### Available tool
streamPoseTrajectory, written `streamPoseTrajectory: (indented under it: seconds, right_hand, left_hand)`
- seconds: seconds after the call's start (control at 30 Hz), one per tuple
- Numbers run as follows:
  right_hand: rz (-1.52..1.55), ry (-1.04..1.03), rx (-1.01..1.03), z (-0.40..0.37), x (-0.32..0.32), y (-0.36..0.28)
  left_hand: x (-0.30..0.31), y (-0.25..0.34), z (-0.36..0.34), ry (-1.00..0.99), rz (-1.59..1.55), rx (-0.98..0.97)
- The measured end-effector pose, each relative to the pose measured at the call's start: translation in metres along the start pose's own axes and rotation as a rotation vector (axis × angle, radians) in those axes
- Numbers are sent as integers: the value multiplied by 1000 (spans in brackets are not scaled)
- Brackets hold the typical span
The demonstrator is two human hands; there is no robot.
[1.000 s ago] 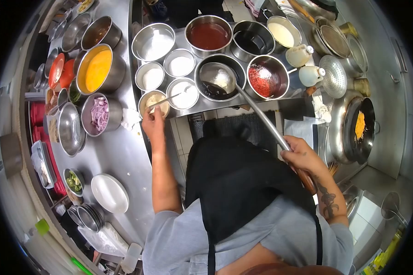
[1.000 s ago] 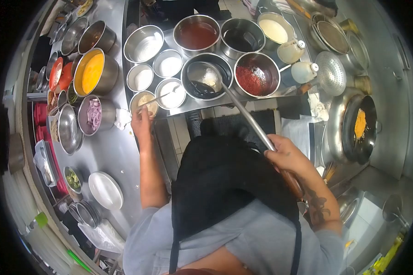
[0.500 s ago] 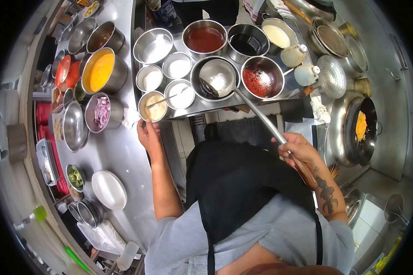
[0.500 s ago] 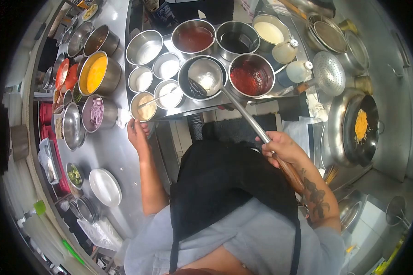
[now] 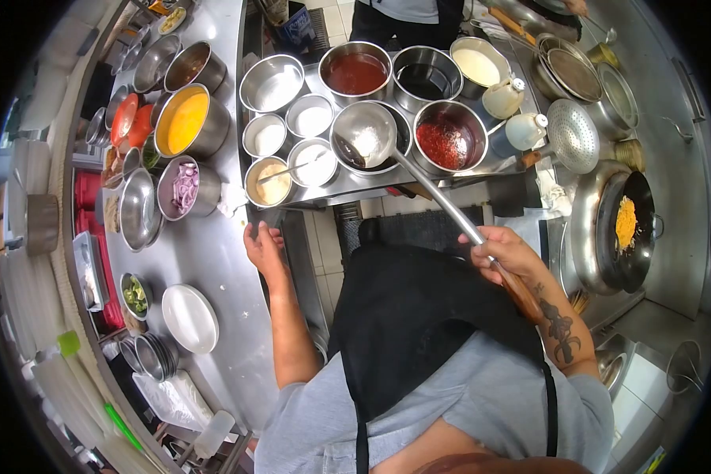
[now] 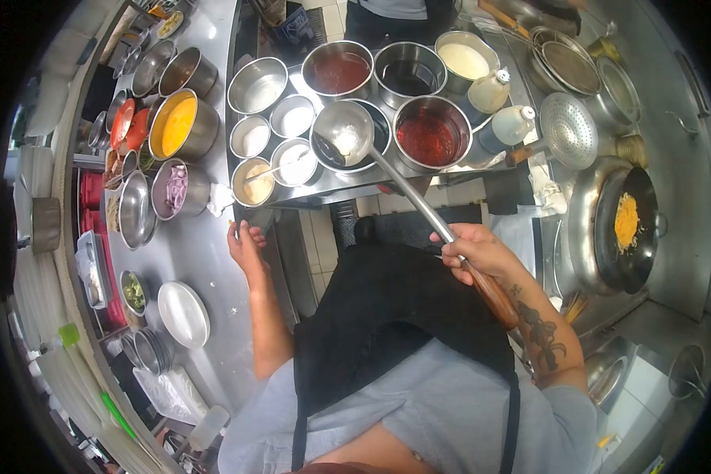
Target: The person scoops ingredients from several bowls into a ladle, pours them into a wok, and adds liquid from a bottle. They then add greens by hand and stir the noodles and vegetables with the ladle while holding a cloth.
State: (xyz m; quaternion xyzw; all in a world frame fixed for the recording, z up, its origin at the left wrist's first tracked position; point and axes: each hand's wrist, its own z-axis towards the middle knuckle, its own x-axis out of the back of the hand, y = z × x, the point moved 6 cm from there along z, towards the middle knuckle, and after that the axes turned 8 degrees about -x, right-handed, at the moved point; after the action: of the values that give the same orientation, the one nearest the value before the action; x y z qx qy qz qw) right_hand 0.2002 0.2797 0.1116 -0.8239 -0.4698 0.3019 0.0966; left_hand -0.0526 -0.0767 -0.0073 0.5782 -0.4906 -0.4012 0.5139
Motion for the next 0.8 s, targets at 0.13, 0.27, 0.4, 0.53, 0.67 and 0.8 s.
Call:
streamPoseTrajectory:
  seconds: [0.13,0.27,0.4,0.53,0.67,0.8]
  right_hand:
    - [89,-26,-32,0,2,2]
    - [124,-60,-25,-2,2,3]
    - [128,-71,-16,-4,1,4]
    - [73,-56,1,-3,0,4]
    - [-129,23,72,-2,-2,2]
    - [-249,89,134,-1,-1,3]
  left_hand:
    - [-1,-2,-8,13,-4,27]
    - [-1,-11,-15,-7,14,23]
    - [-8,-24,-28,-62,33,25]
    - [-19,-49,-44,-154,58,71]
    - [-33,-58,-68,-214,63,82]
    - [-37,-68,-78,-269,112,80]
